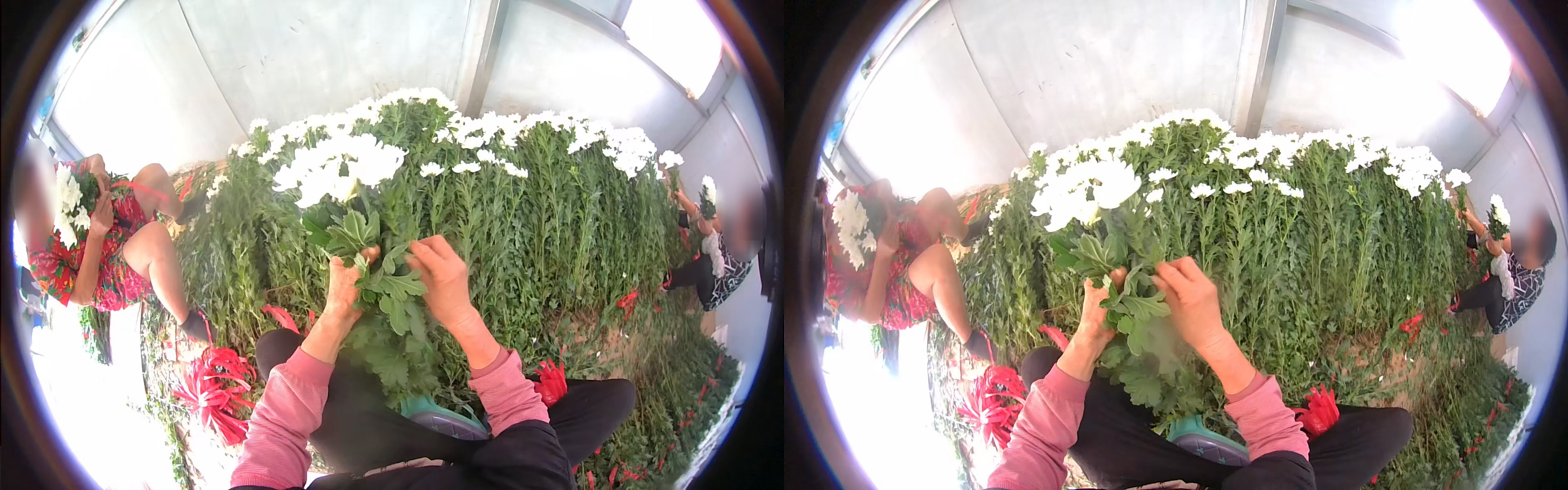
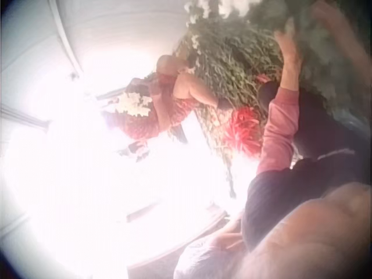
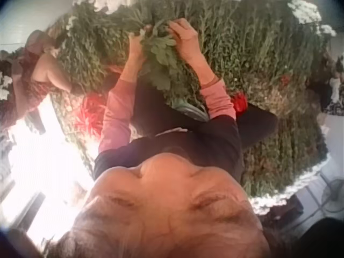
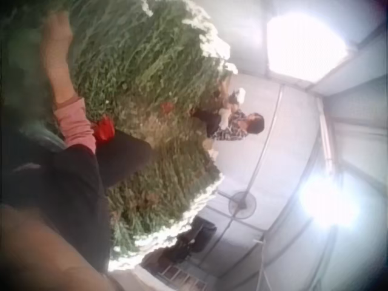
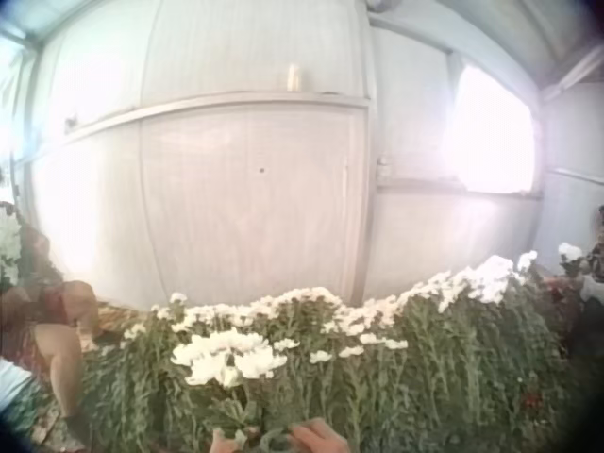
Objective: The person gathers white chrysanthemum stems from a large pile, aligns them into a bunch, and ties the stems with a red ribbon. The person repeats this process multiple times, creating several tied bouquets.
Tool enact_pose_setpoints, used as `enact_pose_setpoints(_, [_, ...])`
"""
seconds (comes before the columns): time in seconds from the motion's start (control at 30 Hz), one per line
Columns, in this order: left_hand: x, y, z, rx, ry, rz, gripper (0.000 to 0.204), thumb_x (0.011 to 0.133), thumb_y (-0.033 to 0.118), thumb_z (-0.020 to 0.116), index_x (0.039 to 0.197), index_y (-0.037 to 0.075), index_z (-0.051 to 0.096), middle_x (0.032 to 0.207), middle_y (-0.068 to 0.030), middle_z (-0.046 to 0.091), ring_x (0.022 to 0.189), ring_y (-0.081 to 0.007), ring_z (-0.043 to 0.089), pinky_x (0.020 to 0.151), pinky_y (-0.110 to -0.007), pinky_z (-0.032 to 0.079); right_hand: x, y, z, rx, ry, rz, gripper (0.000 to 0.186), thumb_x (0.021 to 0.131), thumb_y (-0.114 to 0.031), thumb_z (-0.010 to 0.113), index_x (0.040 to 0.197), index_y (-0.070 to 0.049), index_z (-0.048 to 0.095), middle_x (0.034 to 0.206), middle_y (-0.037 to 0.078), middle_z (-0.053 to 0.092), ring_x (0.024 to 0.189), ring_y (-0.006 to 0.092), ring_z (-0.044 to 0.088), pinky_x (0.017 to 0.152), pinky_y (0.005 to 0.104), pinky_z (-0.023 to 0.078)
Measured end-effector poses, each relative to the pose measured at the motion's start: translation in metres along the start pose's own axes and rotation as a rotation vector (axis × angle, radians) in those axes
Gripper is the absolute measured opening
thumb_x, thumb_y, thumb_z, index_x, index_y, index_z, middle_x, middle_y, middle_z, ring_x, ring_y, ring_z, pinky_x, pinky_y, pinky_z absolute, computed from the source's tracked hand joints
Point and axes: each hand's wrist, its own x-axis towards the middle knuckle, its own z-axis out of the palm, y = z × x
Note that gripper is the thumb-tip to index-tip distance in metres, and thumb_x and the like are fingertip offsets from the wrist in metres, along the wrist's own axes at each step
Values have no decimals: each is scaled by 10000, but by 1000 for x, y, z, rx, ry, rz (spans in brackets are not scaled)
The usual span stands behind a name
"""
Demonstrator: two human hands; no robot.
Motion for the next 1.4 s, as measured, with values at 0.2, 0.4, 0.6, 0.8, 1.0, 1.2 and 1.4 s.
enact_pose_setpoints(0.2, [-24, 5, 27, 150, -65, 133, 258, 842, 60, 777, 1058, -24, 663, 948, -74, 707, 753, -155, 675, 638, -306, 559, -14, -8, 14, 45, -127, 28, 268, 781, 48, 624, 1035, -35, 642, 943, 106, 592, 783, 315, 636, 657, 378, 528])
enact_pose_setpoints(0.4, [-28, 3, 25, 260, 2, 226, 214, 828, 31, 774, 1017, -25, 690, 922, -60, 710, 733, -137, 663, 637, -293, 545, -28, -14, 17, 147, -122, 5, 274, 766, 18, 659, 1035, -21, 619, 960, 132, 582, 838, 358, 637, 673, 413, 529])
enact_pose_setpoints(0.6, [-29, 14, 14, 282, 18, 322, 206, 875, 40, 707, 1059, -40, 665, 945, -62, 697, 730, -149, 669, 613, -289, 556, -33, -18, 23, 218, -230, -11, 466, 757, 2, 687, 1211, -6, 584, 1059, 169, 582, 1001, 378, 606, 810, 418, 523])
enact_pose_setpoints(0.8, [-37, 62, -55, 310, -157, 323, 544, 973, 328, 610, 1376, -27, 524, 1240, -200, 634, 1046, -289, 679, 830, -378, 603, -124, 45, 31, 384, -414, 572, 437, 1051, -293, 408, 1375, -26, 528, 1341, 157, 578, 1266, 315, 537, 1081, 386, 407])
enact_pose_setpoints(1.0, [-61, 113, -115, 290, -246, 275, 554, 1015, 400, 518, 1425, 28, 489, 1259, -188, 609, 993, -311, 664, 820, -368, 582, -218, 183, 9, -267, -743, 326, 201, 960, -225, 592, 1037, -61, 681, 1061, 136, 691, 1104, 312, 623, 936, 430, 509])
enact_pose_setpoints(1.2, [-70, 86, -88, 216, -139, 202, 559, 1035, 451, 467, 1396, 26, 511, 1332, -175, 590, 982, -344, 675, 826, -377, 572, -99, 119, 79, -323, -177, 439, 281, 917, -284, 681, 1084, -70, 605, 1009, 122, 673, 953, 322, 650, 793, 449, 529])
enact_pose_setpoints(1.4, [-54, 85, -54, 167, -56, 193, 566, 1044, 394, 458, 1379, -62, 482, 1244, -222, 626, 986, -364, 683, 828, -420, 589, -102, 153, 119, -412, -144, 488, 386, 884, -342, 706, 1089, -42, 575, 1055, 151, 627, 966, 352, 624, 810, 474, 511])
